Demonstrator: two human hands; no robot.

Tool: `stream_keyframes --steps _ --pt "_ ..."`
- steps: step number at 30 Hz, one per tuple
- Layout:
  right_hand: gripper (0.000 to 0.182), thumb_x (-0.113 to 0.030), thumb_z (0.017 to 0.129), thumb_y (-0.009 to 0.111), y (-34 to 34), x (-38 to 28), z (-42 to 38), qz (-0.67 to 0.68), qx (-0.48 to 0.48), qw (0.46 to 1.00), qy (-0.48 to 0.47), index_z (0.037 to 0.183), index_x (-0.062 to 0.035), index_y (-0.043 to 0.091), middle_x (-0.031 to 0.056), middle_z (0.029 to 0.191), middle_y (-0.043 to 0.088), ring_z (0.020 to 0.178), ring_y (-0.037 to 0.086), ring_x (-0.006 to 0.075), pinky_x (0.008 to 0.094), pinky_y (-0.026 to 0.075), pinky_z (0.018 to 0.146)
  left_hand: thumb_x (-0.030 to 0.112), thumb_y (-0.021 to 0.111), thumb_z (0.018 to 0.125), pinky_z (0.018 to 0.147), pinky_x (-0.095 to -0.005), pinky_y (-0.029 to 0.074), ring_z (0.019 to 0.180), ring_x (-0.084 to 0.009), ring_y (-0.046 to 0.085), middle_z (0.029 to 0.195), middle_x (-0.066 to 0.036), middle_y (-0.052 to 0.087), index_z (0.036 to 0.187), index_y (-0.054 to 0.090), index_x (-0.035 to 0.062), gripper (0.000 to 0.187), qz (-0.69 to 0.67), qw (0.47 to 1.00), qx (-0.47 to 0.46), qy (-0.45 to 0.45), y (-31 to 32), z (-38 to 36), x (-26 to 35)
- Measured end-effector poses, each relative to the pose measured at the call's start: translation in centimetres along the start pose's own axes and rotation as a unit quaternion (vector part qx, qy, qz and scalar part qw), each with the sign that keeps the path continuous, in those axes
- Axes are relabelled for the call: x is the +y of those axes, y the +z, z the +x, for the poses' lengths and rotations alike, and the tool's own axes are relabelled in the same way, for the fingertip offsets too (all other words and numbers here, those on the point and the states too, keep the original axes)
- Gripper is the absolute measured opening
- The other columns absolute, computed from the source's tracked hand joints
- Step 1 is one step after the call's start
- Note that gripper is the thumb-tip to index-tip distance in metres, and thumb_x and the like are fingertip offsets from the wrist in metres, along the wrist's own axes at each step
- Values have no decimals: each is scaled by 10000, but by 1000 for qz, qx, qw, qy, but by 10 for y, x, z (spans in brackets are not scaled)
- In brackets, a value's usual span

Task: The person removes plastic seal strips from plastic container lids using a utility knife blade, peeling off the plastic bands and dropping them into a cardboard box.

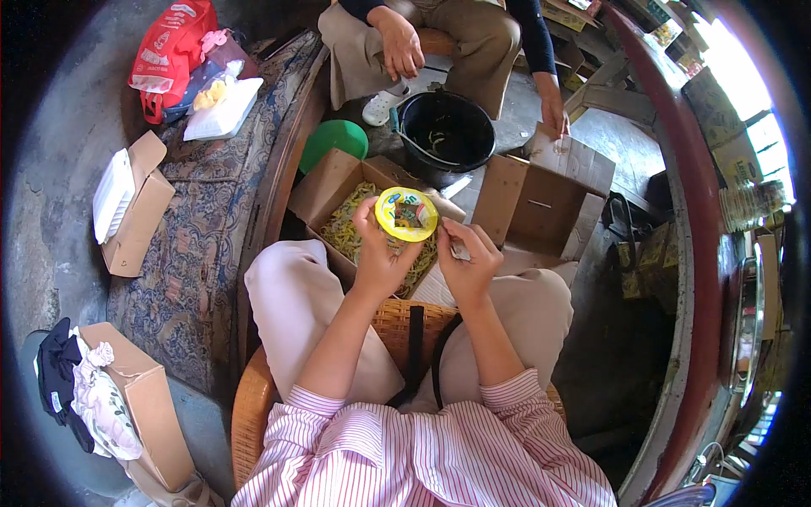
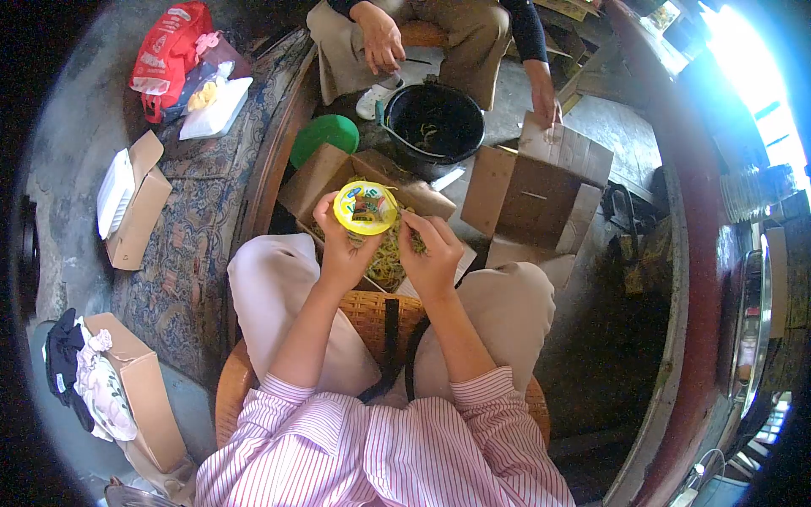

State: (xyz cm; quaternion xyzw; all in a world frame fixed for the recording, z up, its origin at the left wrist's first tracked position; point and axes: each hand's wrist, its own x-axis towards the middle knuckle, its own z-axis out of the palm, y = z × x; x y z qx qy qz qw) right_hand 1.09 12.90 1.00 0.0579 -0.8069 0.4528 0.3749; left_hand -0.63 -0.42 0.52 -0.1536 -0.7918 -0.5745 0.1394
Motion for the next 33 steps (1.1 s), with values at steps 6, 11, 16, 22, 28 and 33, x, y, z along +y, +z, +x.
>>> stream_keyframes --steps 6,11,16,22,28,33 --pt "245 83 626 628 -2 -4 3 -34 -10 999 -27 844 -28 636 107 711 597 636 586 235 293 467 580 139 693 687 933 -348 337 1060 -263 451 1143 -172 371 1208 210 -17 727 44 998 0 42 0 -3 -2" --pt "262 90 621 624 -2 -2 3 -42 -15 999 -12 857 -23 636 110 715 596 644 583 245 295 469 588 138 692 688 920 -359 352 1055 -269 457 1135 -189 396 1192 221 -21 709 28 999 -24 22 0 -4 5" --pt "244 86 636 629 1 -1 4 -13 4 1000 28 857 -15 637 105 722 610 634 606 204 263 476 585 117 676 701 919 -350 347 1043 -250 458 1129 -180 412 1198 204 -13 697 -11 1000 -21 15 4 -5 5" --pt "213 70 655 641 -2 -4 5 43 -15 995 88 856 -1 640 103 740 632 654 626 160 244 488 597 100 706 669 921 -329 346 1051 -220 445 1139 -141 354 1203 198 14 742 -50 999 -11 10 3 -3 3" --pt "222 78 642 638 -2 -1 3 66 -16 995 70 854 11 639 106 742 633 655 628 161 244 494 605 130 799 576 911 -318 379 1049 -207 452 1123 -131 379 1173 232 29 830 -145 987 -23 -63 8 -4 0" --pt "244 92 635 625 -6 0 7 99 -32 991 87 866 17 643 104 754 637 662 629 152 241 501 613 128 809 563 905 -316 389 1031 -210 481 1105 -122 428 1167 275 41 811 -142 987 -38 -58 8 -3 -4"
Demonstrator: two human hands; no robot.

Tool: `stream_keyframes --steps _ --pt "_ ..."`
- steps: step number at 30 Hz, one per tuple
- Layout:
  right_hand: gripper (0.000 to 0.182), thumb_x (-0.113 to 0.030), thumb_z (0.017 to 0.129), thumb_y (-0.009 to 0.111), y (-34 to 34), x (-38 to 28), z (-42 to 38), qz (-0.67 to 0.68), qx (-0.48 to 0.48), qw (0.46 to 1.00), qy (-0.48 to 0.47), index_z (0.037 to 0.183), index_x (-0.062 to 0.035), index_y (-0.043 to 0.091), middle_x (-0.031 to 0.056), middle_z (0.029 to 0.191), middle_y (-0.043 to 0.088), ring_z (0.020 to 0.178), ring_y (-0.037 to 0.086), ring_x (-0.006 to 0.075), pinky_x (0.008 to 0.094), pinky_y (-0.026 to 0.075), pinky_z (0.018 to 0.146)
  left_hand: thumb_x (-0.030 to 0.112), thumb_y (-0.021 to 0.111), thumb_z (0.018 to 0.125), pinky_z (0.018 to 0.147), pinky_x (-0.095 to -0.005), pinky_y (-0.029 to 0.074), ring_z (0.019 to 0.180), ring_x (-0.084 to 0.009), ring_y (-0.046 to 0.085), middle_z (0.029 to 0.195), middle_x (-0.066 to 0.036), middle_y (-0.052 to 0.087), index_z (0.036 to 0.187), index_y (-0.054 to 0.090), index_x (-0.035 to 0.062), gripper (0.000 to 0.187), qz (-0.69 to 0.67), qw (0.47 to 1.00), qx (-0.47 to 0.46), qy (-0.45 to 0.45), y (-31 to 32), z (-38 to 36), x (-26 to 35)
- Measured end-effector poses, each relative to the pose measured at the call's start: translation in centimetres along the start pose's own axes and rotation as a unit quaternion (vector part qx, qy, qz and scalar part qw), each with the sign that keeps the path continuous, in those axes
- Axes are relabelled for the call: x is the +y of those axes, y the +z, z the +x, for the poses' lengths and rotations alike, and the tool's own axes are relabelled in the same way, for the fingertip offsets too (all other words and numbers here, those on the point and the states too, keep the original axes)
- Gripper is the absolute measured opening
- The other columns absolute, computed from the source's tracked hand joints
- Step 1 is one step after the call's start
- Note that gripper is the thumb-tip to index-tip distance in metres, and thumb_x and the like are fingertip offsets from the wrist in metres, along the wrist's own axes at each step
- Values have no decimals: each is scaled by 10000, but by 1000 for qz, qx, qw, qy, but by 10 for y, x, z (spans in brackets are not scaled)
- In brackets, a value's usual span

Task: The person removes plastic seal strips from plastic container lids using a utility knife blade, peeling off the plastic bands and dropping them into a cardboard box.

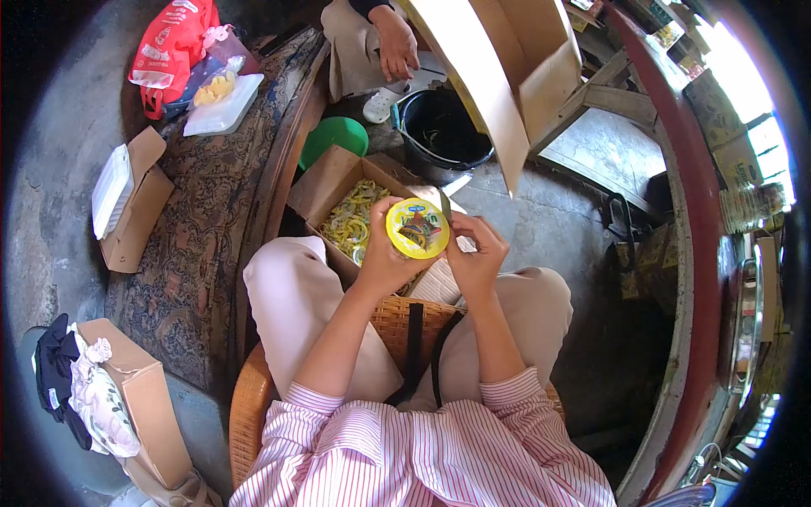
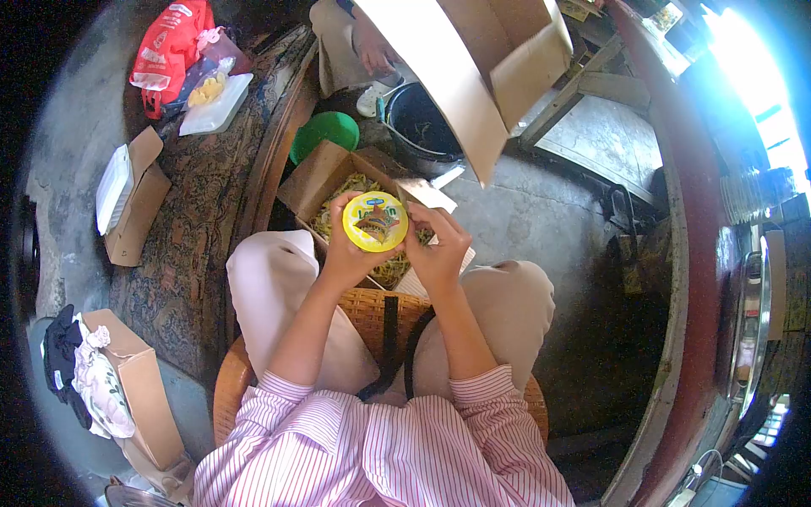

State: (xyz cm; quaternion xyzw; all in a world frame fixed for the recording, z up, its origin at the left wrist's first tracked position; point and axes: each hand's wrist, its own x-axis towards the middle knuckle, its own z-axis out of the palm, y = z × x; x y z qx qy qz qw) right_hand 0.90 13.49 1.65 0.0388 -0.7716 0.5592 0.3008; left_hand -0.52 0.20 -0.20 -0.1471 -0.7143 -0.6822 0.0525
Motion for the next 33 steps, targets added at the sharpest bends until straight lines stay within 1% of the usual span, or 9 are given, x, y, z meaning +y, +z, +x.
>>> stream_keyframes --steps 3,5,9,12,14,21,24,27,33 --pt "244 92 636 628 -1 -1 1 3 6 1000 4 867 17 645 102 756 638 663 628 146 237 501 611 119 803 568 908 -316 390 1036 -208 486 1125 -114 438 1187 305 37 798 9 1000 -10 13 -5 3 3" --pt "237 89 637 631 -1 -1 1 0 14 1000 1 862 15 645 99 752 638 654 625 142 234 498 606 110 796 574 912 -316 389 1048 -206 485 1132 -114 454 1201 317 37 792 -8 1000 -20 -6 -7 4 7" --pt "235 84 639 636 0 -3 -1 -52 36 997 -47 860 6 644 98 740 634 637 618 139 229 485 586 94 779 583 920 -314 385 1064 -201 484 1137 -113 480 1217 329 45 779 -39 999 -34 -3 -9 5 3" --pt "239 84 635 637 2 -4 -3 -72 46 994 -71 859 1 642 98 732 631 631 614 141 229 478 577 79 767 583 918 -313 387 1064 -199 488 1140 -110 481 1213 339 50 762 -87 996 -24 -26 -4 4 3" --pt "242 86 632 635 1 -5 -2 -81 45 993 -77 858 0 641 99 728 629 632 614 144 230 475 576 69 759 586 917 -312 389 1067 -197 488 1142 -109 481 1219 331 50 765 -68 997 -34 -18 -2 2 2" --pt "242 91 631 622 -4 -5 3 -43 10 997 -61 854 0 643 98 738 633 640 615 142 226 476 586 53 747 592 918 -310 389 1061 -184 487 1138 -102 483 1228 318 49 768 -78 994 -73 -25 -8 4 15" --pt "249 97 630 614 -5 -7 3 -39 6 997 -62 858 1 644 100 744 635 650 617 143 228 479 591 45 741 593 920 -307 387 1060 -177 480 1139 -96 476 1232 318 54 766 -64 994 -88 -7 -9 4 14" --pt "258 102 628 606 -7 -8 4 -39 -5 997 -61 864 3 645 106 753 638 661 619 147 231 481 598 39 734 596 920 -303 386 1064 -173 472 1144 -91 466 1238 313 61 767 -54 993 -101 -17 -10 3 12" --pt "261 105 629 603 -11 -9 7 -26 -26 998 -59 867 7 646 115 767 641 664 620 156 239 486 609 30 723 599 938 -304 363 1097 -171 439 1171 -84 440 1242 314 68 764 -122 981 -143 -42 -15 4 13"
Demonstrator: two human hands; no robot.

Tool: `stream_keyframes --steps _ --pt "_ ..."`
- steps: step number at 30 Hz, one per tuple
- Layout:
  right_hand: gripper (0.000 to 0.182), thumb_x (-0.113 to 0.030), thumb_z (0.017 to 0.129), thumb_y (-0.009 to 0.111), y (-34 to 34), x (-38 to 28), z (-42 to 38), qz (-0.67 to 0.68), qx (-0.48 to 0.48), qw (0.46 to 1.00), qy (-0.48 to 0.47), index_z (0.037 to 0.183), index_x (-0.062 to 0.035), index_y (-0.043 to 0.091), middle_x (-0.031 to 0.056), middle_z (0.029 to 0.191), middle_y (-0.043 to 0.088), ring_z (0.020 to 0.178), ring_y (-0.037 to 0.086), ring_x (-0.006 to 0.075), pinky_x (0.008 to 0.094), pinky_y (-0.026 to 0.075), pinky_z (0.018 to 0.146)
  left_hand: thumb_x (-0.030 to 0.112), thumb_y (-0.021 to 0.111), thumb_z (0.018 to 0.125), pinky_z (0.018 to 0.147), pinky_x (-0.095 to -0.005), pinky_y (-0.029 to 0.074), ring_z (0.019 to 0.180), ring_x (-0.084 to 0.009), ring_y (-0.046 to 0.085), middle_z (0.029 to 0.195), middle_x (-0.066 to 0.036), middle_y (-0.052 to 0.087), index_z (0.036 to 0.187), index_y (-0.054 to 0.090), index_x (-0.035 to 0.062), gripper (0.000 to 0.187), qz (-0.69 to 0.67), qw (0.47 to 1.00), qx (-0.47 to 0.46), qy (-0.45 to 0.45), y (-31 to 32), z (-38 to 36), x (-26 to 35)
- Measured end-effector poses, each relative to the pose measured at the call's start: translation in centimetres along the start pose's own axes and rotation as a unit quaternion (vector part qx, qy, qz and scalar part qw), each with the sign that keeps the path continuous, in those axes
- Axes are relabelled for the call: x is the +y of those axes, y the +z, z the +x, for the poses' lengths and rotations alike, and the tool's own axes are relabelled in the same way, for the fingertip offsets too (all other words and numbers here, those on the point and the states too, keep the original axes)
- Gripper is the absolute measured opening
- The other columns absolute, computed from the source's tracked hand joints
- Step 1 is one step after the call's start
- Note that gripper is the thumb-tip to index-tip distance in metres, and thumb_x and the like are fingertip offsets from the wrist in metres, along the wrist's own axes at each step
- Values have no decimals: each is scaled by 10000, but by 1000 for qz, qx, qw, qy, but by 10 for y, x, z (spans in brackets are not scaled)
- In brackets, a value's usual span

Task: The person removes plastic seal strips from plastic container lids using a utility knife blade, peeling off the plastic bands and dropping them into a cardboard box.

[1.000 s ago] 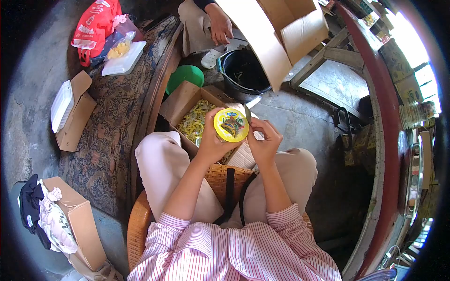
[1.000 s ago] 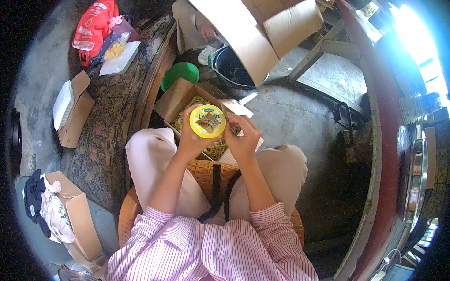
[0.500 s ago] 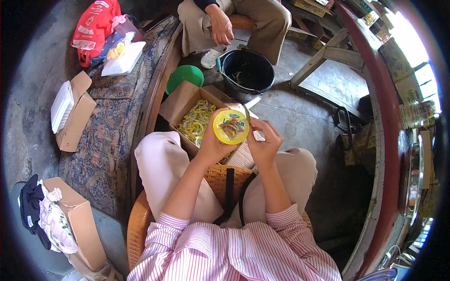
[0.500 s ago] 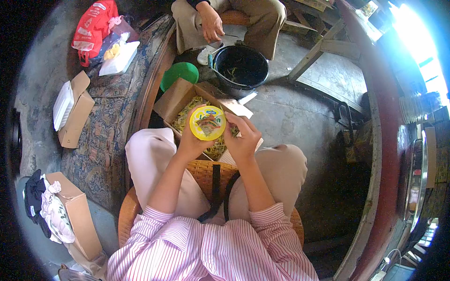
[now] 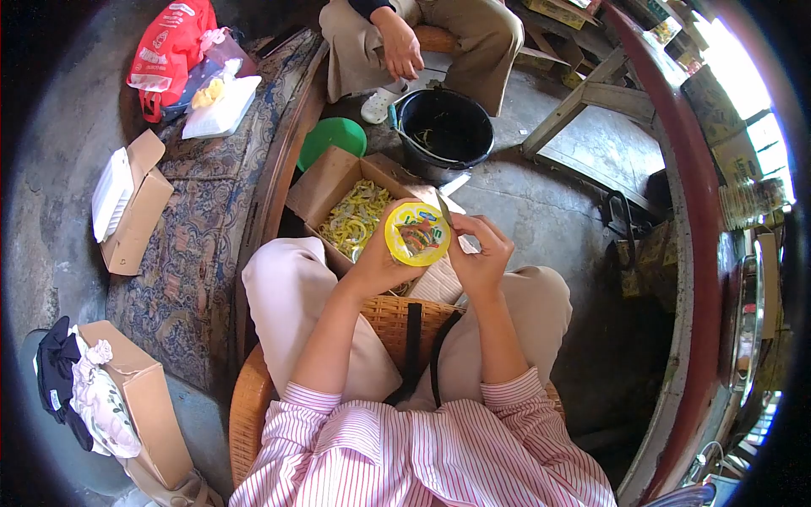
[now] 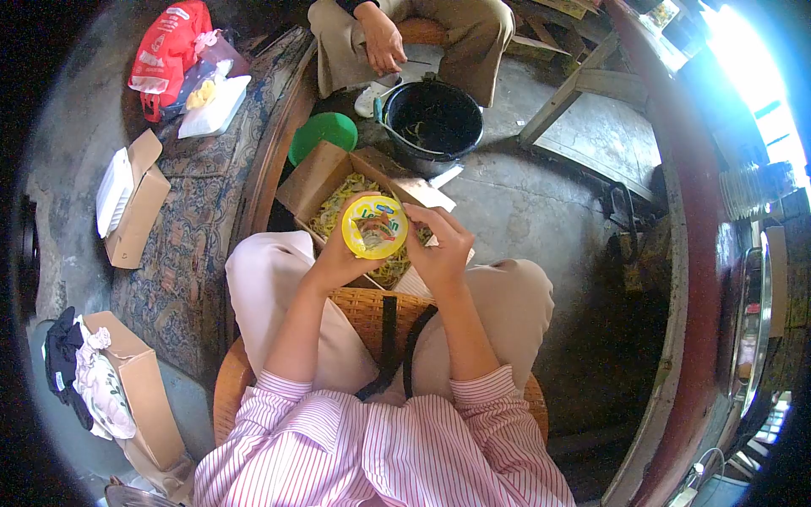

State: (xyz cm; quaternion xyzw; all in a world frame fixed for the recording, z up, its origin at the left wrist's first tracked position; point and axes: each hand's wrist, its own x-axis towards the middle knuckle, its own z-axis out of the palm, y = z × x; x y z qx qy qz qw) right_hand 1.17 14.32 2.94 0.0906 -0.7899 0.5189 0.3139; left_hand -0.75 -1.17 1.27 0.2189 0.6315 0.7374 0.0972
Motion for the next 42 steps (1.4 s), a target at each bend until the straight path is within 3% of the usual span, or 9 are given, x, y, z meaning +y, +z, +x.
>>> stream_keyframes --steps 6,12,15,21,36,42 --pt "245 102 634 609 -1 0 -2 0 -12 1000 13 859 11 643 110 768 643 677 624 151 237 490 609 41 731 606 933 -298 358 1094 -160 427 1140 -78 429 1227 303 70 755 4 1000 -25 8 2 -1 4" --pt "225 93 636 625 7 -1 -4 -8 52 999 16 844 9 641 104 756 640 665 626 141 224 489 599 91 761 623 915 -297 372 1074 -156 447 1108 -95 437 1178 273 66 739 5 997 75 0 13 -1 -4" --pt "220 88 635 634 8 -1 -4 -19 67 997 20 840 9 641 104 756 640 653 626 139 220 488 596 94 750 645 924 -299 365 1075 -165 456 1123 -89 447 1205 276 58 735 82 995 61 2 8 1 -1" --pt "210 83 641 639 10 -5 -4 -46 93 995 -1 835 4 641 96 727 634 635 623 141 223 485 582 102 728 681 943 -306 352 1101 -172 450 1171 -93 450 1258 269 45 740 -43 998 53 -13 9 -2 -15" --pt "188 85 634 645 11 -4 -6 -50 87 995 -6 802 0 644 99 709 631 616 619 140 227 477 574 87 708 707 940 -315 359 1108 -168 445 1179 -99 456 1257 270 38 705 -4 996 79 34 10 -2 -14" --pt "219 91 627 634 8 -2 -6 -53 72 996 -9 825 -3 649 101 717 630 641 622 152 228 477 585 83 704 695 936 -308 361 1093 -162 451 1161 -90 463 1240 314 31 673 -8 999 45 15 10 -2 -7"
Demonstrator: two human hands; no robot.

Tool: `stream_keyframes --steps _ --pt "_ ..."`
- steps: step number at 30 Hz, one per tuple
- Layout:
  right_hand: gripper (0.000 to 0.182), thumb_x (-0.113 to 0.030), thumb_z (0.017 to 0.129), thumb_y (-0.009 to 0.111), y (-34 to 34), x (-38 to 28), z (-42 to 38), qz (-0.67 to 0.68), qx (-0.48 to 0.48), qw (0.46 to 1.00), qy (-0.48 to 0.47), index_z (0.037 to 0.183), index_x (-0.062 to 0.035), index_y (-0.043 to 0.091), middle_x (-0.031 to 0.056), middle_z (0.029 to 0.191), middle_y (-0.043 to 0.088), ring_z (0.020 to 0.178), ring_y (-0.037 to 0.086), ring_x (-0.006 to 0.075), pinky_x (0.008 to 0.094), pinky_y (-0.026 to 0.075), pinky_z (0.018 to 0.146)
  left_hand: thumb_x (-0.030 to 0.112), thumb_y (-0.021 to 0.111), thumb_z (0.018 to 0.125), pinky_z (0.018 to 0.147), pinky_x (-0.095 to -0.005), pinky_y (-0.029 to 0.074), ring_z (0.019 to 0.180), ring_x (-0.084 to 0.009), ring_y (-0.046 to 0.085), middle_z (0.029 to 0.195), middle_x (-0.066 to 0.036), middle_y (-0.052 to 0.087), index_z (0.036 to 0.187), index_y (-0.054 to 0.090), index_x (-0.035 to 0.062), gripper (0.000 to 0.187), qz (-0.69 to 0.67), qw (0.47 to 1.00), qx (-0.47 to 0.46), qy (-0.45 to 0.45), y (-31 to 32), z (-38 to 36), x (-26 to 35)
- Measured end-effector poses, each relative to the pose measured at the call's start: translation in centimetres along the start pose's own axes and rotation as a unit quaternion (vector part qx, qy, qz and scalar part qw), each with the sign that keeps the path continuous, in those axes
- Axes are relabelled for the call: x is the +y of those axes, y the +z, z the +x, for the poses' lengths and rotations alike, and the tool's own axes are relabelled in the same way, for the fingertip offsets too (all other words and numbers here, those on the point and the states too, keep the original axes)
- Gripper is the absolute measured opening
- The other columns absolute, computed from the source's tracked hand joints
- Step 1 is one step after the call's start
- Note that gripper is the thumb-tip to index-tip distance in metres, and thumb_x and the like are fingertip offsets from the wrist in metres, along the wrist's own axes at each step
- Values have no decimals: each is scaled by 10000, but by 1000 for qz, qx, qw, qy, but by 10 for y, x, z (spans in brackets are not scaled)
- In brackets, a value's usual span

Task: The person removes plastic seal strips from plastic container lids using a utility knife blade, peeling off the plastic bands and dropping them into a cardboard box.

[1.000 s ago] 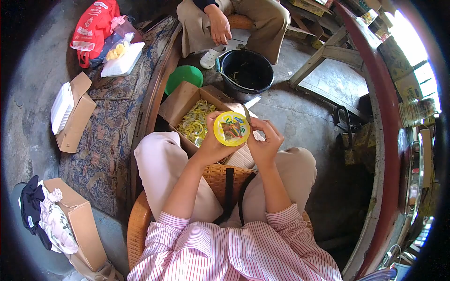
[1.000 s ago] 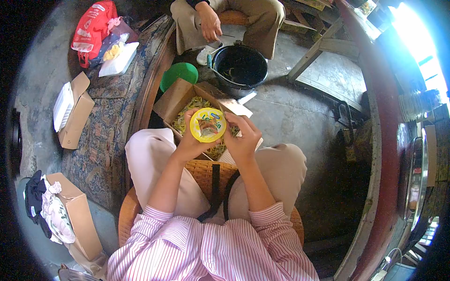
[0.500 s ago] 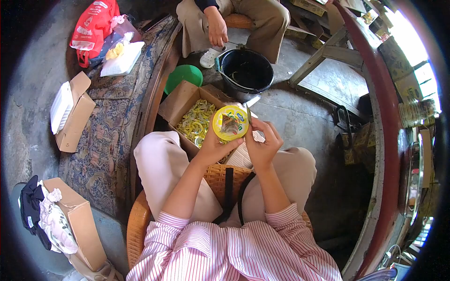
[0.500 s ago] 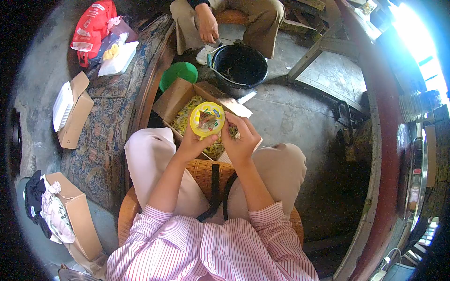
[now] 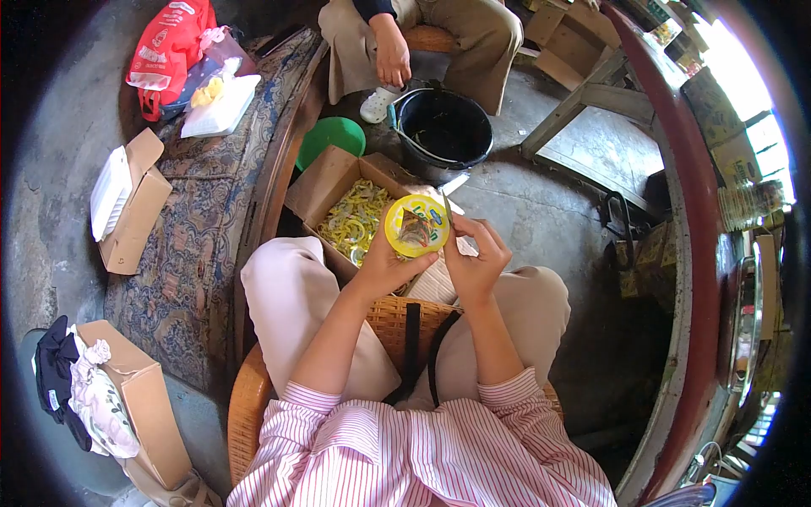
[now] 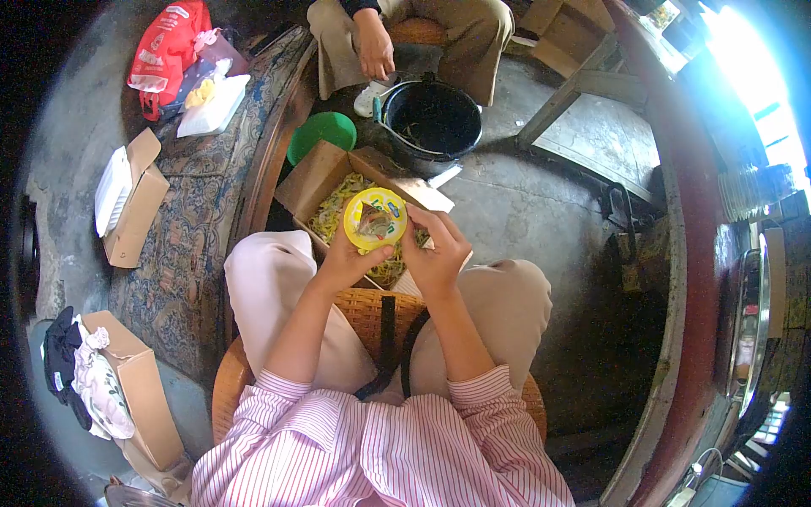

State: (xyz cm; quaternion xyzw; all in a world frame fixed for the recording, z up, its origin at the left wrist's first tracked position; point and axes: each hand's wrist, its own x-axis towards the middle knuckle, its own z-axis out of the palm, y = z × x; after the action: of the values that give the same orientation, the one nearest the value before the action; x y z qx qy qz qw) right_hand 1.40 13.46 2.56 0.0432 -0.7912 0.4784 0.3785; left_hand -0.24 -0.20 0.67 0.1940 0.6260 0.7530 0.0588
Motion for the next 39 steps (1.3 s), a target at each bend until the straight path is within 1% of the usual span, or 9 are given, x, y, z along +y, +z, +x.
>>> stream_keyframes --steps 6,15,18,21,24,30,33,36,39 --pt "248 93 627 628 -4 2 3 23 -43 999 -3 854 -4 649 111 740 635 653 623 167 239 481 595 55 690 665 926 -302 371 1090 -148 444 1165 -80 454 1259 302 33 710 -35 996 -35 -68 -6 -3 4" --pt "239 101 639 616 -9 3 6 41 -82 996 -10 854 0 646 113 756 638 660 624 167 243 486 602 69 718 618 933 -305 362 1076 -156 433 1137 -81 439 1260 267 27 786 -88 988 -54 -113 -13 -7 4" --pt "233 99 641 617 -8 1 7 40 -71 997 4 851 3 645 112 757 639 667 625 161 242 487 606 84 731 619 932 -300 358 1072 -166 433 1104 -76 438 1226 258 32 772 -28 999 -26 -12 -7 -4 5" --pt "232 94 641 623 -4 1 4 33 -47 998 11 854 4 642 111 752 638 668 626 155 239 488 604 112 746 625 934 -300 350 1062 -171 435 1066 -75 436 1198 248 42 762 4 1000 14 -13 -2 -3 0" --pt "224 86 648 629 -3 2 4 26 -29 999 8 855 1 639 107 739 635 658 625 151 232 487 590 107 738 648 938 -310 349 1081 -185 434 1115 -93 437 1221 261 35 750 0 999 16 -32 -5 0 -6" --pt "203 81 659 637 1 1 1 -2 5 1000 -1 843 -4 637 98 718 628 631 619 148 227 479 563 58 678 706 942 -313 351 1121 -191 429 1228 -109 413 1263 285 14 683 -59 998 24 5 0 -1 -13" --pt "204 81 653 643 4 -1 -1 -11 13 1000 -14 838 -5 635 101 715 626 623 616 153 232 477 558 61 667 725 943 -316 353 1110 -179 438 1217 -106 422 1263 285 13 662 -33 999 27 11 4 -5 -14" --pt "204 80 649 647 6 -1 -3 -15 18 999 -23 834 -5 634 103 711 623 616 614 158 235 475 554 62 665 735 940 -320 357 1099 -180 447 1207 -108 428 1262 281 15 655 -50 997 52 -33 5 -3 -12" --pt "208 82 645 647 7 0 -5 -19 18 999 -25 834 -4 636 104 708 621 613 614 160 235 475 556 59 649 747 933 -317 363 1087 -182 454 1191 -109 435 1255 287 18 625 -43 998 48 -8 5 -2 -11"
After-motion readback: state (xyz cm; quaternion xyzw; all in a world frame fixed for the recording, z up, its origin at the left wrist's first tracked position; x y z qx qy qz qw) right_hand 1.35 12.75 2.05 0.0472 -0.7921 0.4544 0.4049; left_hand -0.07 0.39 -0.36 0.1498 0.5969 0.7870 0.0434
